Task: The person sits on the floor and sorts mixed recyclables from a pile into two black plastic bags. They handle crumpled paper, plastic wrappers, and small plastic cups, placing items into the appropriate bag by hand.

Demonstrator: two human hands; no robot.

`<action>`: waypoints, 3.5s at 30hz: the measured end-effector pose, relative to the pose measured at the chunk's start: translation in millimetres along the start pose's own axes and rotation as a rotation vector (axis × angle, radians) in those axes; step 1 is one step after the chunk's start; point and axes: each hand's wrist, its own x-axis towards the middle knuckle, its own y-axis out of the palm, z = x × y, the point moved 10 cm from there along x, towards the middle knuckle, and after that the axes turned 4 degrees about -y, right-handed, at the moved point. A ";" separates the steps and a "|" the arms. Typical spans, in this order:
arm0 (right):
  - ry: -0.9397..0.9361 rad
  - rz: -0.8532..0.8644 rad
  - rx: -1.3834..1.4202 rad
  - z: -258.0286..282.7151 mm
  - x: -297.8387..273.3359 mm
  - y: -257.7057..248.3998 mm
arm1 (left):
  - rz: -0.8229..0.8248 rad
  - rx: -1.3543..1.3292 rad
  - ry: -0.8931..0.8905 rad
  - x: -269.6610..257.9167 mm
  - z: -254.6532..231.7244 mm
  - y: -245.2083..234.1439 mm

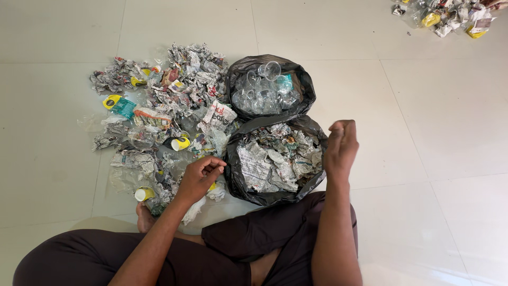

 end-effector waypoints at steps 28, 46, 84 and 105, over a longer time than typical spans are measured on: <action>0.193 0.796 -0.491 -59.5 -51.6 103.6 | -0.085 0.048 0.009 0.9 -1.5 -11.0; -0.053 0.428 -0.385 0.6 -19.5 79.8 | -0.865 -0.089 0.189 -14.0 7.5 -172.9; -0.111 0.421 -0.093 14.5 -36.6 117.6 | -0.501 -0.433 0.102 -8.4 -22.4 -147.0; -0.228 0.438 0.250 111.2 -99.4 159.3 | -0.018 -0.513 -0.070 -5.1 -31.5 -22.3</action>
